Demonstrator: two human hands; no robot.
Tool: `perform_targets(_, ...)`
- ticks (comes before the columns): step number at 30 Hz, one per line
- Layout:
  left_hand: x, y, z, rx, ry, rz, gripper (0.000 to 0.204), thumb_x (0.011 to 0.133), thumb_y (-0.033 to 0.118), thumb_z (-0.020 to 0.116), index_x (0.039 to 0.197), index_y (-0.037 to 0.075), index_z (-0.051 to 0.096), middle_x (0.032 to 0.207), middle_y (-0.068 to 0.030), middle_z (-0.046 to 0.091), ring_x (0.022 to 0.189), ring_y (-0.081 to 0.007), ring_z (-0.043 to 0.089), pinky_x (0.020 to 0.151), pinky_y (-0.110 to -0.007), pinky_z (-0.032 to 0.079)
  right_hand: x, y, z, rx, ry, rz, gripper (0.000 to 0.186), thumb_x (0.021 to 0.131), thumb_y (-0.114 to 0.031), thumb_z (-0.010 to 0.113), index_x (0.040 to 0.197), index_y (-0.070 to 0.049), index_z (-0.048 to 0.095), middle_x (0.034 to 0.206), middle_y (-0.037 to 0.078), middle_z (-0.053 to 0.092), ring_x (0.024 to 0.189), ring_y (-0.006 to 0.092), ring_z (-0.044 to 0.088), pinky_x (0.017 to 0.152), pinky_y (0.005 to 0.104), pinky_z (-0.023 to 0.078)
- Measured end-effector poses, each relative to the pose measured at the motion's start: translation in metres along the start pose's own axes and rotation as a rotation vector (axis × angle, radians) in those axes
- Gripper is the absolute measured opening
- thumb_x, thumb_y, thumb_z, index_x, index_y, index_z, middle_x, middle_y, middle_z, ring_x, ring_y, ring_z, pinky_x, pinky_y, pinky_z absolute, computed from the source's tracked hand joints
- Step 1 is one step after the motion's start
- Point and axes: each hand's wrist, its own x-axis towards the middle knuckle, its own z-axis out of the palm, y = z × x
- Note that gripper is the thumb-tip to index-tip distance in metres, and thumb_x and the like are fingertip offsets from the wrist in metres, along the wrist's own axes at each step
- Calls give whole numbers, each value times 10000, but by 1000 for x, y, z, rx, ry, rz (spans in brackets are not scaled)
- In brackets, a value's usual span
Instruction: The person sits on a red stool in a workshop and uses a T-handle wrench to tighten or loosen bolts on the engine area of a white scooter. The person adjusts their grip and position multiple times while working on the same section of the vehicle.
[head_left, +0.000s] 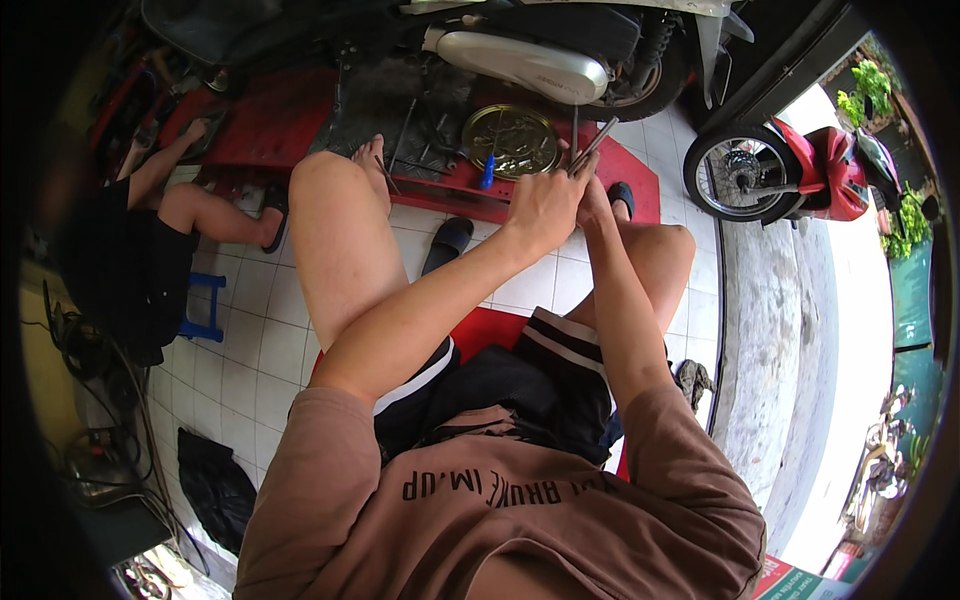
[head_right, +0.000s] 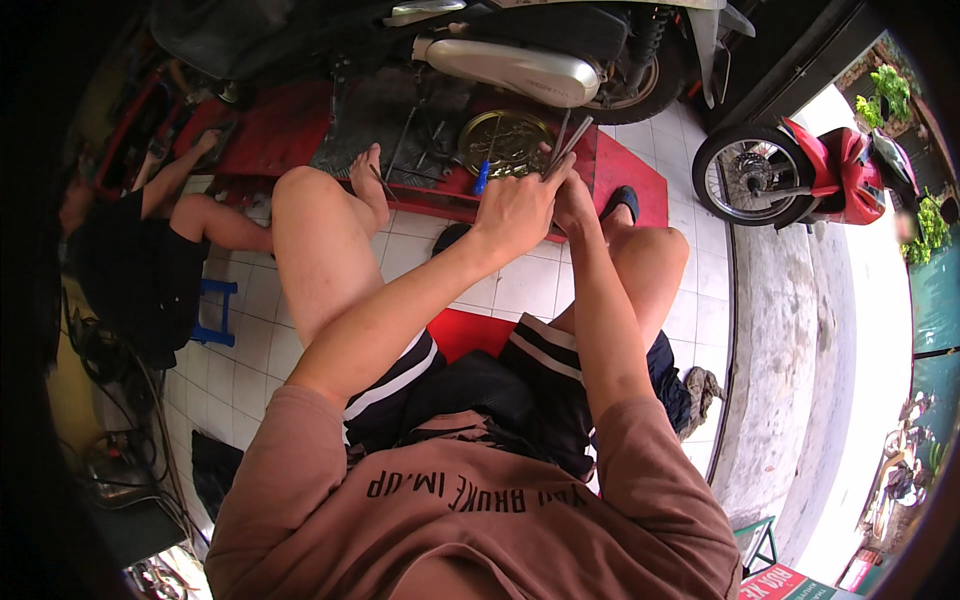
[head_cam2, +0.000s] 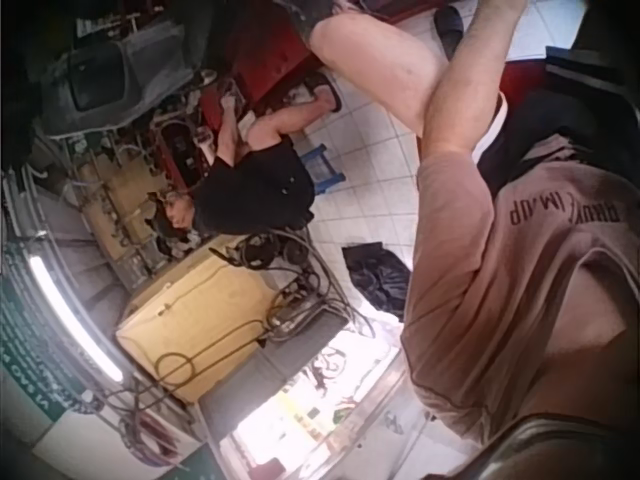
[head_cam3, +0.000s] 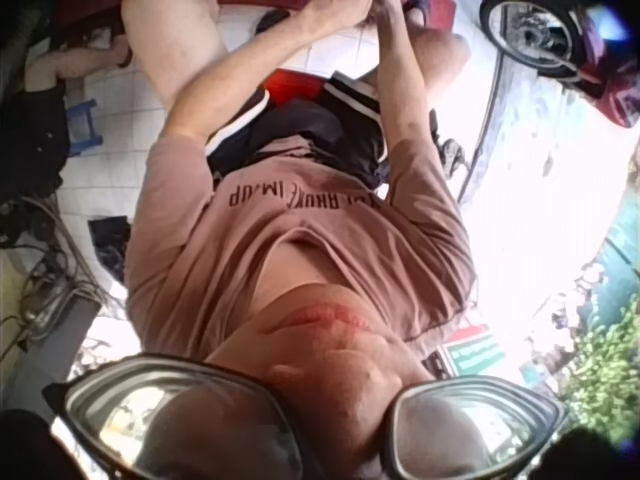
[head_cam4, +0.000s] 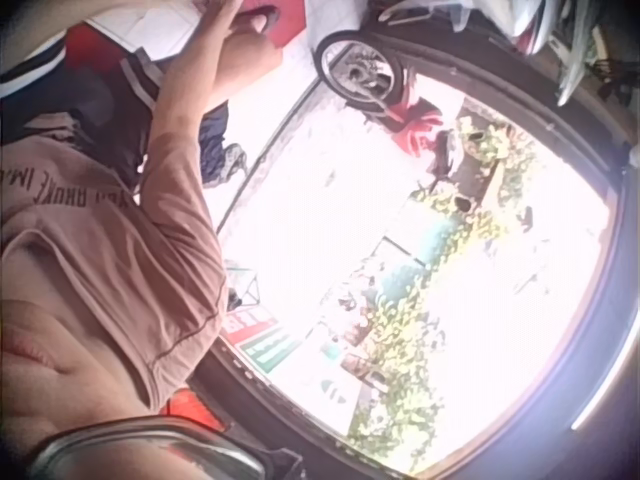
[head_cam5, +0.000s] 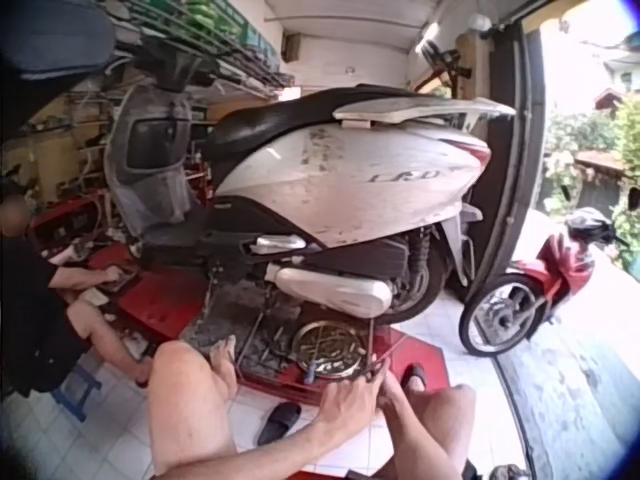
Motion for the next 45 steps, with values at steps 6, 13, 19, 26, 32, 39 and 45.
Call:
perform_targets(6, 5, -4, -1, -17, -91, -195, 492, 794, 163, 598, 1218, -75, 521, 693, -151, 659, 647, -295, 665, 574, -403, 522, -1, -1, 1, 156, -18, -2, 465, 939, -393, 506, 1296, -96, 475, 686, -18, 422, 665, 127, 405, 711, 289, 395)
perform_targets(13, -2, -9, 17, -87, -171, 45, 413, 797, 153, 594, 1190, 27, 583, 703, -168, 648, 665, -320, 656, 616, -434, 525, -10, -12, 11, 53, -72, -9, 465, 971, -404, 436, 1322, -99, 440, 664, -24, 401, 640, 107, 394, 642, 267, 386)
perform_targets(19, 3, -1, 2, -149, -34, 117, 467, 807, 144, 589, 1271, 150, 548, 739, -172, 649, 672, -327, 651, 621, -446, 521, 0, -12, -22, 131, -290, -51, 539, 965, -445, 419, 1396, -127, 358, 767, -8, 495, 747, 123, 483, 692, 273, 430)
perform_targets(26, 4, -5, -8, -10, -76, -90, 507, 822, 150, 580, 1319, 109, 488, 714, -157, 651, 653, -323, 655, 599, -439, 521, -7, -6, 7, 86, 20, 68, 453, 956, -428, 447, 1288, -122, 483, 851, 38, 551, 851, 209, 526, 815, 383, 438)
perform_targets(32, 13, -23, 5, -1, -46, -203, 181, 841, 189, 580, 913, 41, 656, 686, -145, 658, 659, -322, 660, 592, -420, 517, 0, -1, -2, 143, -120, 11, 425, 961, -399, 461, 1238, -81, 513, 664, -31, 427, 641, 106, 368, 660, 276, 312)
perform_targets(39, 10, -46, 42, -74, -151, -281, 219, 834, 219, 601, 759, 30, 681, 738, -180, 661, 716, -332, 663, 639, -436, 518, 27, -12, -9, -64, -20, 198, 319, 974, -324, 457, 1140, -75, 567, 724, -31, 529, 647, 98, 458, 654, 268, 377)
perform_targets(45, 15, -40, 51, -227, -278, -428, 214, 818, 198, 609, 786, -4, 673, 773, -198, 663, 769, -364, 661, 688, -456, 524, 122, -30, -52, -311, 430, 126, 187, 919, -250, 552, 969, -73, 590, 708, 20, 552, 592, 160, 549, 544, 314, 487)
